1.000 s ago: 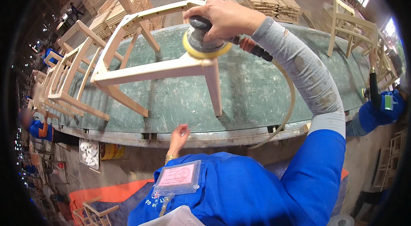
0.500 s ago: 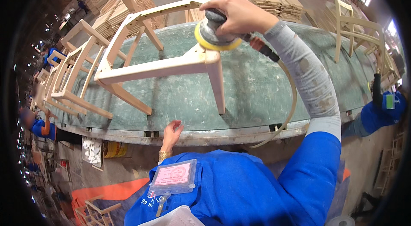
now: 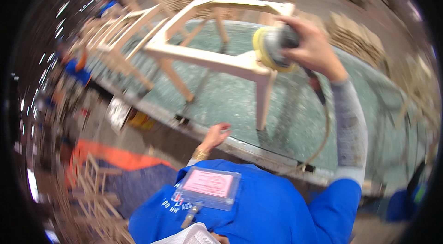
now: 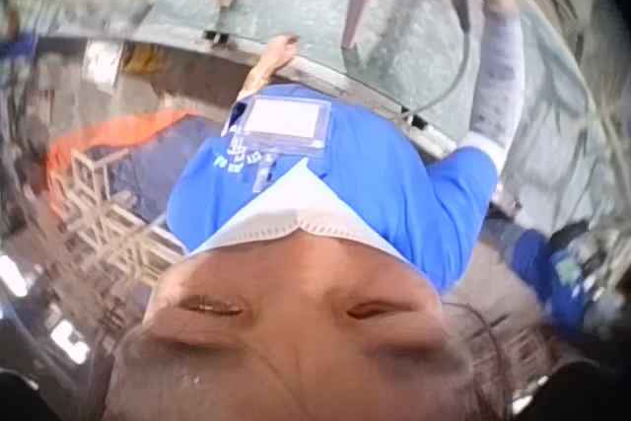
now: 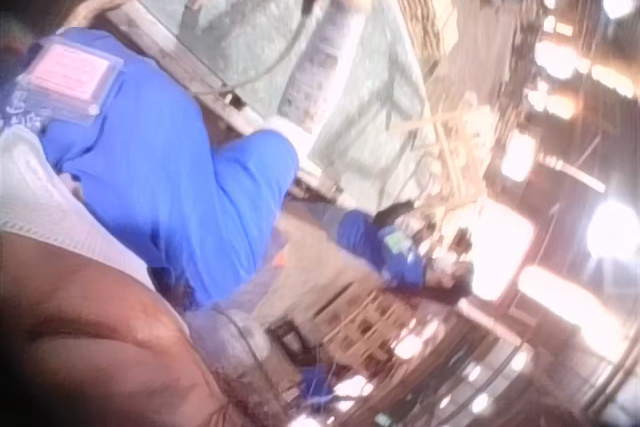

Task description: The person uses a handheld orbital sander to smooth the surfaces of wooden chair frames on a workbench. They reposition the chair multiple times to access different legs and rails, then move the finished chair aside and bring a new one into position.

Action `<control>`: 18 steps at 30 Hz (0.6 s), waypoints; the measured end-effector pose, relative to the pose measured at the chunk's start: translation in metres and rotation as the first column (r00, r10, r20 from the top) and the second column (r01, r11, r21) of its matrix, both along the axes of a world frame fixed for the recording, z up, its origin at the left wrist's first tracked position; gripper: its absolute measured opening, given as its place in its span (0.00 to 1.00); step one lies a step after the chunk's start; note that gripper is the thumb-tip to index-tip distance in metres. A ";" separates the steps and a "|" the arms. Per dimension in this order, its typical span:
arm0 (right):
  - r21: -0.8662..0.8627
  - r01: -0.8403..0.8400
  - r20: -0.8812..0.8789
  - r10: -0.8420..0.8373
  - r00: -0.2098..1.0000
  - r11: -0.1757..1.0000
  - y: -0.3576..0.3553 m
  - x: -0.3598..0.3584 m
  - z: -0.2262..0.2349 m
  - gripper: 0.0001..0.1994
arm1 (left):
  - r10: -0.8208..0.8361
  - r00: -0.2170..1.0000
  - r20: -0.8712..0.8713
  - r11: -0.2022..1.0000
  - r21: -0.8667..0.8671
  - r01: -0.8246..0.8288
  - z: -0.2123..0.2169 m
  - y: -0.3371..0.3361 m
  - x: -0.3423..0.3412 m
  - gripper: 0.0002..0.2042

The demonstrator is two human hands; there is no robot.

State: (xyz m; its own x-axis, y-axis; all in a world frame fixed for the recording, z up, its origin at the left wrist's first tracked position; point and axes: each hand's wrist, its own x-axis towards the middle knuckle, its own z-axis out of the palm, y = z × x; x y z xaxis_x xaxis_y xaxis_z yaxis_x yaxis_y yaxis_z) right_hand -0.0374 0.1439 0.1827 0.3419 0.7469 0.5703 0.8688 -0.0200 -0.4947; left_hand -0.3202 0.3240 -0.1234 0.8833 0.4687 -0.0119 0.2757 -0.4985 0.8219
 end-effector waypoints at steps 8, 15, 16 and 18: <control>-0.318 0.691 0.036 -0.720 0.693 0.649 -0.120 0.087 -0.172 0.37 | -0.019 0.975 0.223 0.980 0.196 -0.026 0.005 -0.063 0.062 0.30; -0.667 0.635 0.017 -0.844 0.535 0.389 -0.181 0.052 -0.320 0.37 | 0.355 0.858 0.371 0.933 -0.199 -0.300 0.026 -0.117 0.139 0.32; -0.674 0.640 0.014 -0.859 0.511 0.370 -0.186 0.044 -0.330 0.38 | 0.361 0.849 0.385 0.928 -0.233 -0.289 0.025 -0.117 0.144 0.30; -0.663 0.643 -0.013 -0.865 0.502 0.384 -0.185 0.033 -0.343 0.39 | 0.374 0.833 0.408 0.916 -0.305 -0.262 0.019 -0.115 0.149 0.26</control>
